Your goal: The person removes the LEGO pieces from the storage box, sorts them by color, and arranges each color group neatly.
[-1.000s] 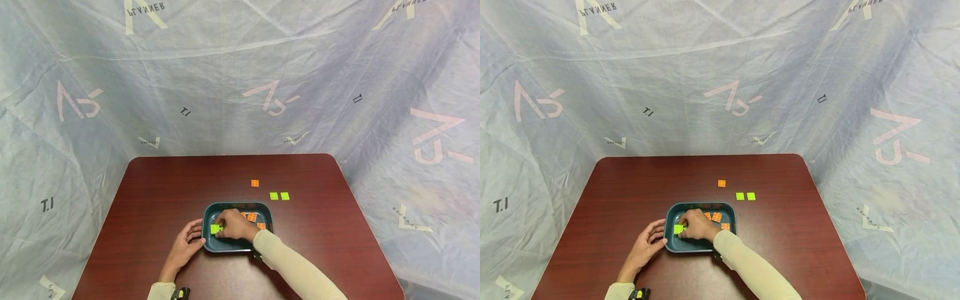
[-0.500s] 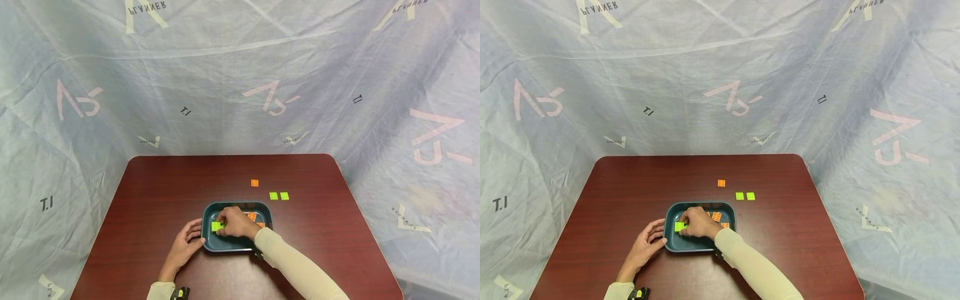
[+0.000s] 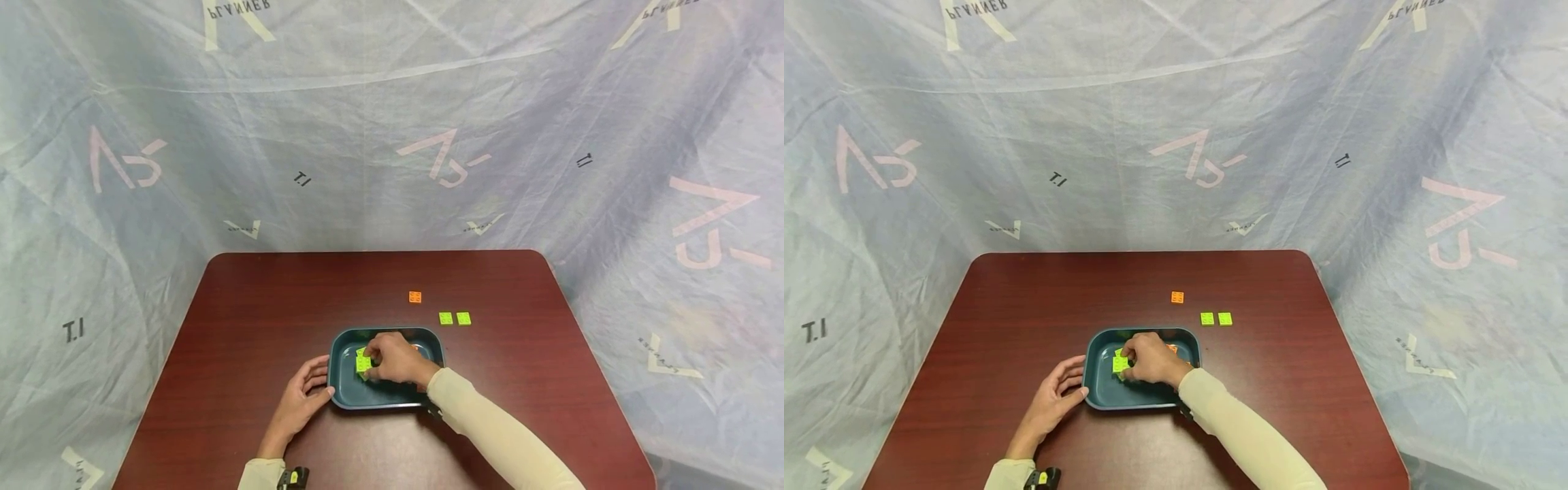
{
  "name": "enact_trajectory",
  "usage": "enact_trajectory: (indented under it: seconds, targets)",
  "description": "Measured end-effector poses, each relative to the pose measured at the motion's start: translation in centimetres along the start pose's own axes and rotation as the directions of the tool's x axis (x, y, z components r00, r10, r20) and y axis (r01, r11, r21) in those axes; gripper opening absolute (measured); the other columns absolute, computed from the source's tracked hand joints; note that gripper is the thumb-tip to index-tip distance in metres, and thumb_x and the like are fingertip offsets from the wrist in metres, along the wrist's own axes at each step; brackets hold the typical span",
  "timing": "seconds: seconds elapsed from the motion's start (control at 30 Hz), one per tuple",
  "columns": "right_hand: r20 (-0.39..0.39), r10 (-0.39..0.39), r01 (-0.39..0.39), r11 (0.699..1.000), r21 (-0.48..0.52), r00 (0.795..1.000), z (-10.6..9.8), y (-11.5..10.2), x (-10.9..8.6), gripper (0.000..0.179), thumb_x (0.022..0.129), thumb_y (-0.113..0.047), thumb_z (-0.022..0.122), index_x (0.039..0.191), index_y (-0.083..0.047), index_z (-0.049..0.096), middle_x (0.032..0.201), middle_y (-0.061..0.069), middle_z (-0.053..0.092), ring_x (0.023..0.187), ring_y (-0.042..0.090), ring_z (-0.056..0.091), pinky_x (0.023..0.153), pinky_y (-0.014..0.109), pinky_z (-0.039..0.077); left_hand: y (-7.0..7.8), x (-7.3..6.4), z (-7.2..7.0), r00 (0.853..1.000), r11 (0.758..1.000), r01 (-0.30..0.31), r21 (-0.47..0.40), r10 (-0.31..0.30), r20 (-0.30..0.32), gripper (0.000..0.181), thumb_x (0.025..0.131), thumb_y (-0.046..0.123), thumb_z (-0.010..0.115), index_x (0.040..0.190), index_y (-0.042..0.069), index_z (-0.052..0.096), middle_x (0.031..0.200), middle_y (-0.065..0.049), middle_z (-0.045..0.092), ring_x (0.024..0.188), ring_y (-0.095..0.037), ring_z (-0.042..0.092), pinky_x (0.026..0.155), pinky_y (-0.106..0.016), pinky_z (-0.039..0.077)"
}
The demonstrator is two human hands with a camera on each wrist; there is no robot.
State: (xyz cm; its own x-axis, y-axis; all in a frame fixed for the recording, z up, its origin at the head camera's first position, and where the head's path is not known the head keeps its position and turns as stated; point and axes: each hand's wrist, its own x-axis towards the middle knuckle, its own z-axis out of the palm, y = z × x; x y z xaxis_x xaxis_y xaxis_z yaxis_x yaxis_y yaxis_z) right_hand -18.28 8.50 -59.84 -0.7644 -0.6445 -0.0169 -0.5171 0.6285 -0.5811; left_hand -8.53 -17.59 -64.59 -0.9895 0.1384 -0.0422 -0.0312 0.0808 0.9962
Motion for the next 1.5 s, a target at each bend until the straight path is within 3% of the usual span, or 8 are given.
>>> enact_trajectory:
  seconds: [0.23, 0.5, 0.83, 1.1, 1.5]
  targets:
    - [0.011, 0.030, -0.030, 1.000, 0.007, 0.999, -1.6, 0.5, -1.1, 0.037, 0.084, -0.029, 0.092, 0.115, -0.013, 0.080, 0.103, -0.003, 0.074, 0.089, 0.005, 0.068, 0.080, 0.021, 0.056, 0.0, 0.0, 0.0, 1.000, 1.000, 0.002, 0.001, -0.002, 0.006, 0.065, 0.094, 0.007, 0.079, 0.153, 0.014, 0.052, 0.141, -0.022, 0.063, 0.124, -0.035, 0.063, 0.093, -0.027, 0.057]
    - [-0.009, 0.061, -0.061, 0.998, 0.023, 0.998, -3.5, 1.1, -2.1, 0.037, 0.084, -0.023, 0.092, 0.117, -0.012, 0.079, 0.099, -0.004, 0.071, 0.085, 0.004, 0.068, 0.077, 0.025, 0.058, -0.2, 0.2, -0.2, 0.999, 0.999, -0.045, 0.017, 0.045, 0.010, 0.064, 0.095, 0.006, 0.078, 0.153, 0.010, 0.052, 0.139, -0.024, 0.064, 0.122, -0.038, 0.064, 0.093, -0.027, 0.057]
    - [-0.057, 0.062, -0.063, 0.998, -0.006, 0.996, -5.5, 2.1, -2.6, 0.035, 0.083, -0.022, 0.093, 0.114, -0.012, 0.080, 0.098, 0.001, 0.073, 0.079, 0.007, 0.068, 0.071, 0.023, 0.057, 0.0, 0.1, 0.0, 0.999, 0.999, -0.034, 0.009, 0.034, -0.004, 0.064, 0.094, 0.005, 0.079, 0.152, 0.010, 0.052, 0.139, -0.025, 0.064, 0.123, -0.040, 0.063, 0.093, -0.026, 0.057]
    - [-0.060, 0.122, -0.122, 0.992, 0.010, 0.991, -7.4, 2.7, -3.4, 0.035, 0.086, -0.017, 0.090, 0.118, -0.009, 0.078, 0.099, 0.003, 0.073, 0.082, 0.010, 0.068, 0.072, 0.027, 0.057, -0.2, 0.0, 0.0, 0.999, 0.999, -0.032, 0.011, 0.032, -0.008, 0.064, 0.094, 0.005, 0.078, 0.152, 0.010, 0.053, 0.139, -0.025, 0.063, 0.122, -0.037, 0.063, 0.092, -0.026, 0.057]
    - [-0.138, 0.163, -0.166, 0.986, -0.011, 0.977, -8.5, 4.7, -4.4, 0.033, 0.082, -0.018, 0.092, 0.112, -0.011, 0.079, 0.094, 0.000, 0.073, 0.079, 0.010, 0.067, 0.070, 0.026, 0.057, -0.1, -0.1, 0.2, 1.000, 1.000, -0.002, -0.008, 0.001, -0.011, 0.064, 0.094, 0.005, 0.079, 0.152, 0.010, 0.053, 0.140, -0.025, 0.063, 0.122, -0.035, 0.063, 0.091, -0.025, 0.057]
